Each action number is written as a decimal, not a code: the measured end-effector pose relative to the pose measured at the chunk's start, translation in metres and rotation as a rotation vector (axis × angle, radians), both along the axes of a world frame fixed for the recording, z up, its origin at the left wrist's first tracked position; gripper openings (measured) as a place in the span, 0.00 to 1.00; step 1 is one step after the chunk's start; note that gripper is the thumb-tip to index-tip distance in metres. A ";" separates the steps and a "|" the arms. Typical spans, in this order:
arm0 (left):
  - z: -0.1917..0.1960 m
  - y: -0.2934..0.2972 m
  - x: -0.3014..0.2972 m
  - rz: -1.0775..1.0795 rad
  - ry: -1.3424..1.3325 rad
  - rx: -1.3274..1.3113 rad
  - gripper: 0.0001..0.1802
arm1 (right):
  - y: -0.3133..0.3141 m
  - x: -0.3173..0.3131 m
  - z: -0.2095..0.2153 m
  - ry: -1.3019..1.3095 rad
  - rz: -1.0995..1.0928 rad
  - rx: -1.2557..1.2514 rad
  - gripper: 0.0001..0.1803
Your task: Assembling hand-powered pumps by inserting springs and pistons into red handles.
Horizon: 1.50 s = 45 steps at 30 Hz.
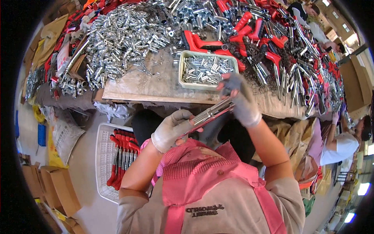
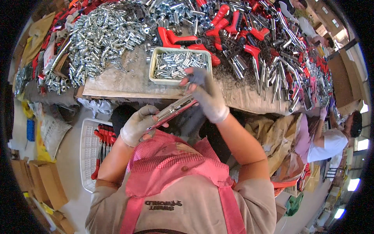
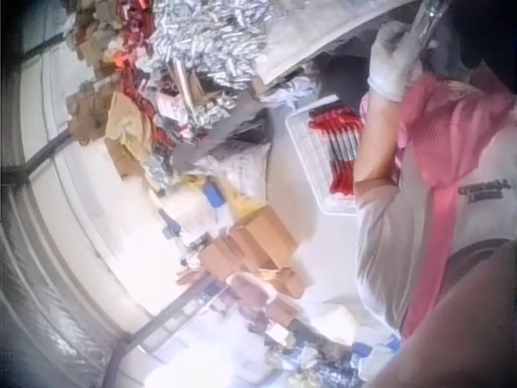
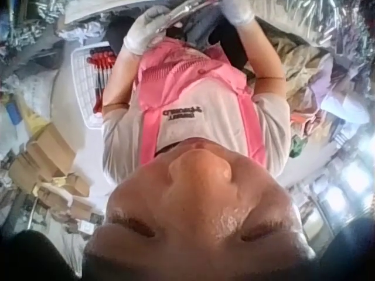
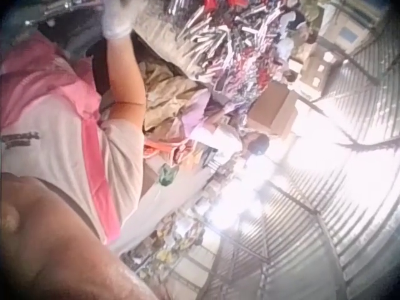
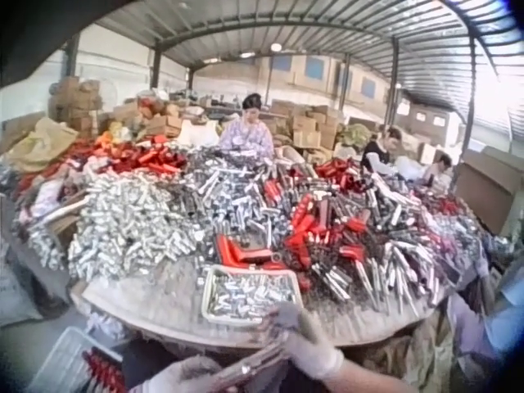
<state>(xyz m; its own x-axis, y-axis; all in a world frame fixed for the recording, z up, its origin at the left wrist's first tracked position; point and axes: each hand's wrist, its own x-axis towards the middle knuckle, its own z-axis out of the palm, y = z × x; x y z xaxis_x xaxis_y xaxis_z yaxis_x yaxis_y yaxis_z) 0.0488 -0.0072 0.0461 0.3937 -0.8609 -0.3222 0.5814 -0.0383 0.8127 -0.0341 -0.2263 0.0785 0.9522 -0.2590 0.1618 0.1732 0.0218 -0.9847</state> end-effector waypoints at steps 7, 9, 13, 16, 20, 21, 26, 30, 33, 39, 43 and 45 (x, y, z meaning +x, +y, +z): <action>0.014 -0.010 -0.010 -0.083 0.066 0.037 0.19 | 0.006 -0.013 0.022 0.326 0.169 -0.451 0.16; 0.014 -0.013 -0.007 -0.179 0.111 0.019 0.19 | 0.004 -0.015 0.010 0.222 0.209 -0.482 0.16; 0.001 -0.020 -0.018 -0.243 -0.145 -0.088 0.18 | 0.010 -0.014 0.007 0.204 0.260 -0.493 0.14; 0.003 -0.022 -0.018 -0.244 0.257 0.001 0.18 | 0.012 -0.015 0.004 0.205 0.230 -0.551 0.13; -0.014 -0.013 -0.020 -0.265 0.427 -0.163 0.20 | 0.013 -0.014 0.002 0.073 0.317 -0.603 0.12; -0.014 -0.011 -0.022 -0.185 0.375 -0.110 0.20 | 0.011 -0.010 -0.003 0.028 0.319 -0.602 0.11; -0.035 -0.004 -0.006 0.086 0.361 -0.152 0.16 | -0.059 0.041 -0.017 0.169 -0.402 -1.310 0.09; -0.044 -0.002 0.000 0.148 0.494 -0.264 0.13 | -0.073 0.060 -0.021 0.459 -0.283 -1.654 0.08; -0.045 -0.004 0.001 0.155 0.557 -0.260 0.15 | -0.072 0.055 -0.022 0.272 -0.381 -1.674 0.06; -0.034 -0.019 -0.003 0.139 0.524 -0.237 0.14 | -0.021 0.025 -0.010 -0.057 -0.379 -0.674 0.05; -0.033 -0.025 -0.006 0.157 0.456 -0.214 0.14 | 0.016 0.014 -0.008 -0.065 -0.186 -0.688 0.05; -0.031 -0.027 -0.007 0.162 0.429 -0.191 0.14 | 0.017 0.013 -0.006 -0.076 -0.197 -0.824 0.05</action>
<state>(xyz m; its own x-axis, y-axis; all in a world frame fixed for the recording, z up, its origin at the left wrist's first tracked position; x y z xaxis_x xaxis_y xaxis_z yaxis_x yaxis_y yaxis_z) 0.0413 -0.0339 0.0151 0.3936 -0.8591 -0.3271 0.8514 0.2064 0.4822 -0.0213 -0.2088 0.0720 0.8813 -0.1901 0.4327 0.1649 -0.7343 -0.6585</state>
